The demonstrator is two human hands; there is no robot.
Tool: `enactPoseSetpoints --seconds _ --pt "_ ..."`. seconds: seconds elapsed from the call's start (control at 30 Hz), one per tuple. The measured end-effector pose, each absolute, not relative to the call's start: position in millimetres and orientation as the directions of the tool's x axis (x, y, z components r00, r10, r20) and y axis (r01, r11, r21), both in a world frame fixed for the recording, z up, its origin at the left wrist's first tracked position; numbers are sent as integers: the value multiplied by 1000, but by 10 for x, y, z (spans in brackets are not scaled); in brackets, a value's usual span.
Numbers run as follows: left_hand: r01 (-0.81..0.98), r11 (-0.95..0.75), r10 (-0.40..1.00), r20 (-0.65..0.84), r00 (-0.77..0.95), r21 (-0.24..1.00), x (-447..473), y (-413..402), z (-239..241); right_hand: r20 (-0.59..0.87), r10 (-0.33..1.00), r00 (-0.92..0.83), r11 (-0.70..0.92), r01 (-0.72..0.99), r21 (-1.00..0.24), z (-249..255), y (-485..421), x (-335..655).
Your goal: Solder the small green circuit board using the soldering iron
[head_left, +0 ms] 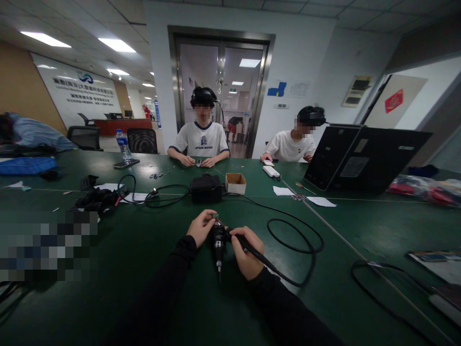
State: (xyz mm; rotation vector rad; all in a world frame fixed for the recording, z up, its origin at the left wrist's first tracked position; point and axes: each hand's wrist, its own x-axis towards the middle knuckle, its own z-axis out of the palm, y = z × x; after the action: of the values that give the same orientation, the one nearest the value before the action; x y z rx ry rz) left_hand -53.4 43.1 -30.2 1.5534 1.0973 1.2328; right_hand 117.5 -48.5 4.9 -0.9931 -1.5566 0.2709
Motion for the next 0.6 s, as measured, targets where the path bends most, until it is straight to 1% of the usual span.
enactPoseSetpoints --seconds 0.23,0.6 --pt "138 -290 955 275 115 947 -536 425 -287 710 702 63 618 443 -650 30 -475 1176" --pt "155 -273 959 256 121 950 -554 485 -398 731 673 114 617 460 -639 78 -479 1177"
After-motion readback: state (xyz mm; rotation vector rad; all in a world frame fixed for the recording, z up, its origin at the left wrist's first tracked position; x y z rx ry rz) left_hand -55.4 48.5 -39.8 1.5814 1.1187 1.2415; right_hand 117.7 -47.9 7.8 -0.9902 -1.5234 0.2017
